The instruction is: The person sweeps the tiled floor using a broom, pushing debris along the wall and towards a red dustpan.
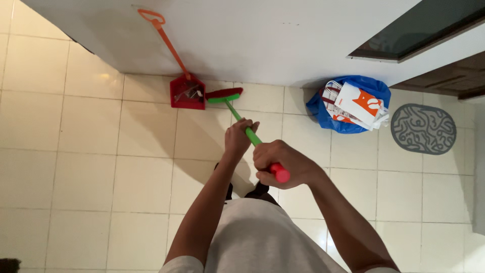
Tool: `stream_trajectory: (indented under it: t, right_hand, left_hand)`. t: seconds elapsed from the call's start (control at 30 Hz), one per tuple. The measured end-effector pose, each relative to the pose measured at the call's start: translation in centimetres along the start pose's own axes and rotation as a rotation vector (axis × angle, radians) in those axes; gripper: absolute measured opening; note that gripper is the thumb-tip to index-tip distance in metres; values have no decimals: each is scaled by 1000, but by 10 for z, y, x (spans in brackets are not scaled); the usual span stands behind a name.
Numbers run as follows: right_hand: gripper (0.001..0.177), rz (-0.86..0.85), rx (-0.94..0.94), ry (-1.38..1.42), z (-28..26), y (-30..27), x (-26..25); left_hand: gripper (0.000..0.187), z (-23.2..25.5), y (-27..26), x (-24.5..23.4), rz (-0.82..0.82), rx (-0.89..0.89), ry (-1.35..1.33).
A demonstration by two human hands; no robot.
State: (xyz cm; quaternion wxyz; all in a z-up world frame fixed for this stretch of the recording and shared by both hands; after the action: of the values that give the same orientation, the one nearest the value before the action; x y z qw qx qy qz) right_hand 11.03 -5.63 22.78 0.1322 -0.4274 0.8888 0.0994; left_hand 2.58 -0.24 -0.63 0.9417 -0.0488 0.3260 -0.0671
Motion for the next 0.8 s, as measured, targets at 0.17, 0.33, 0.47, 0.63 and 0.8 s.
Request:
stream_trajectory:
  t: [0.17, 0.33, 0.47, 0.63, 0.8]
  right_hand:
    - [30, -104, 53, 86, -16, -16, -3]
    - [27, -57, 9, 40, -48, -42, -11]
    - [28, 73, -39, -32, -48, -51, -24]
    - [24, 152, -93, -90, -7, -25, 0]
    - [22, 97, 9, -14, 19, -27, 8]
  left_hand:
    - [36, 25, -30, -1, 10, 37, 53]
    - [36, 58, -32, -4, -34, 89, 95]
    - [36, 67, -11, 1, -23, 158, 111]
    - [39, 16, 16, 20, 16, 137, 77]
    - [36, -11, -3, 28, 116, 161, 29]
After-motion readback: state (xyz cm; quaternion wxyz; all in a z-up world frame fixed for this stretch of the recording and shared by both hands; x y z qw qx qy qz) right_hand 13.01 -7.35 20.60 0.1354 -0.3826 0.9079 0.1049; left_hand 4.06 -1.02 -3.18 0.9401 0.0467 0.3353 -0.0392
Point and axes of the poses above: each hand's wrist, its own y-axis towards the middle knuckle, its own x-axis out of the palm, z = x × y, the point moved 8 cm from there along y, towards the middle knuckle, and after that the axes turned 3 degrees about -z, right-handed, at the moved point
